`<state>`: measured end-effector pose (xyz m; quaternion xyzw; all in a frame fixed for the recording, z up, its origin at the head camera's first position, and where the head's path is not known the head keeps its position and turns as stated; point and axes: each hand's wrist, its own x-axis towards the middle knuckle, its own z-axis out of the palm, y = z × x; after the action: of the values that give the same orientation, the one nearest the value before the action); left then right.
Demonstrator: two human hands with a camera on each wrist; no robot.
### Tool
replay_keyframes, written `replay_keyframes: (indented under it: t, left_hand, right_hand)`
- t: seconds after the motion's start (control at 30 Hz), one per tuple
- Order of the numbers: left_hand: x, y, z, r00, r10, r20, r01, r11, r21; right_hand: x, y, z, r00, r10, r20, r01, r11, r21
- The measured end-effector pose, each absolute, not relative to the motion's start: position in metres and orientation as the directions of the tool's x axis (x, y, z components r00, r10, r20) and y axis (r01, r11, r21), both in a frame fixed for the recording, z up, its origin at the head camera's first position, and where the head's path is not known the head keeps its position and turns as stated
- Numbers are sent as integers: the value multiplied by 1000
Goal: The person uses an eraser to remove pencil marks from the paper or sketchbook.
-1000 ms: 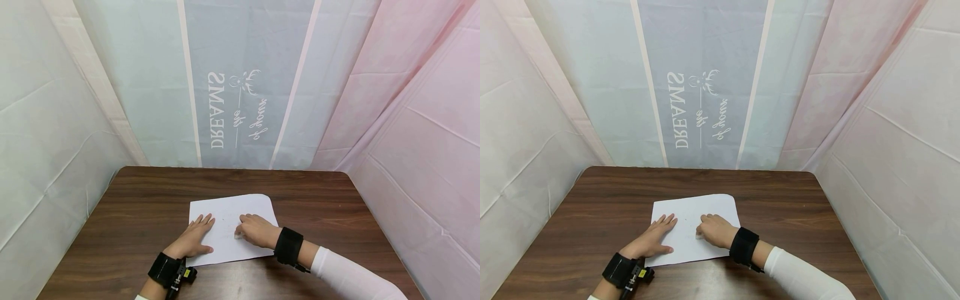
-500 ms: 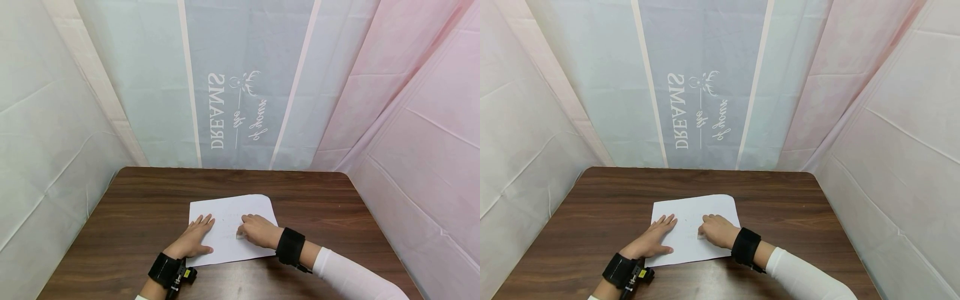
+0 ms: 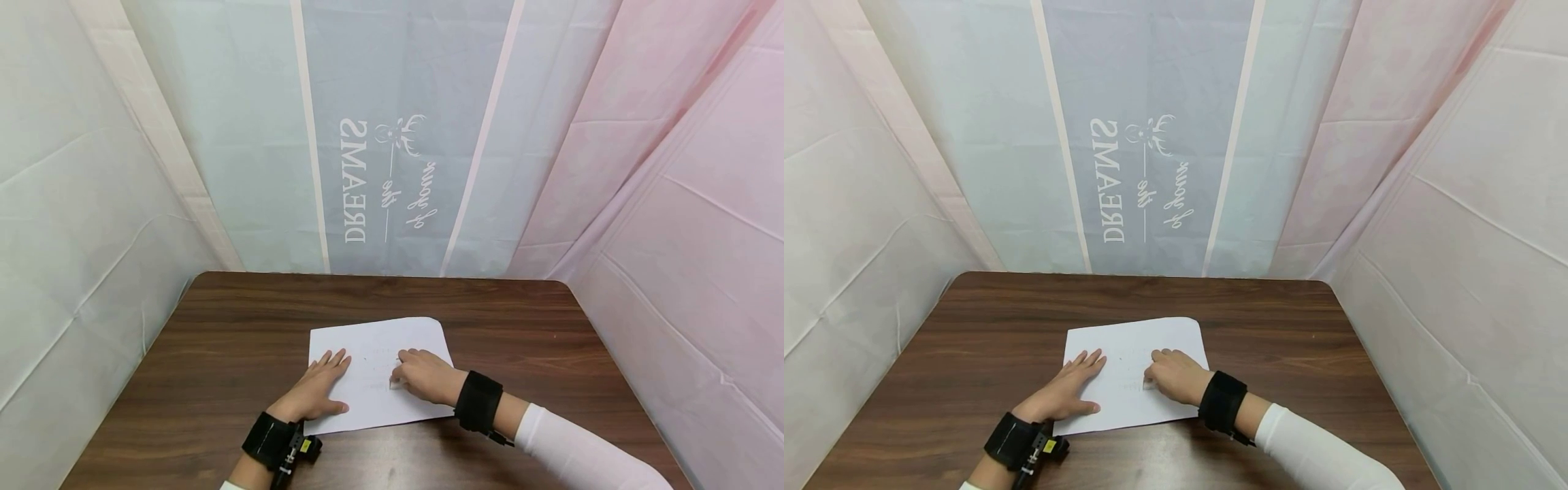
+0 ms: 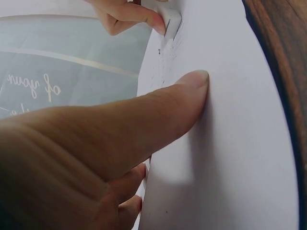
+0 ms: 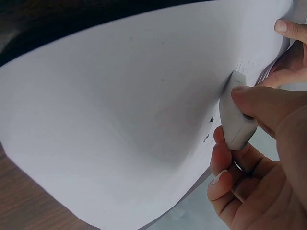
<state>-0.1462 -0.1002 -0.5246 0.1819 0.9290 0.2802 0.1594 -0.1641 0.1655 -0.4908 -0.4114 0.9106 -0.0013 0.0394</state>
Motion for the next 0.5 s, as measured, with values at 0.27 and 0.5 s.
replay_keyframes:
  t: [0.27,0.5]
  left_hand:
    - [-147,-101,-525,-882,428,-197,249,778,576]
    - [-147,-101,-524,-881,428,-199,248,779,576]
  right_hand:
    - [-165,167,-490,-663,-745,-70,-745,666,-27]
    - [-164,169,-490,-667,-742,-68,-743,669,-20]
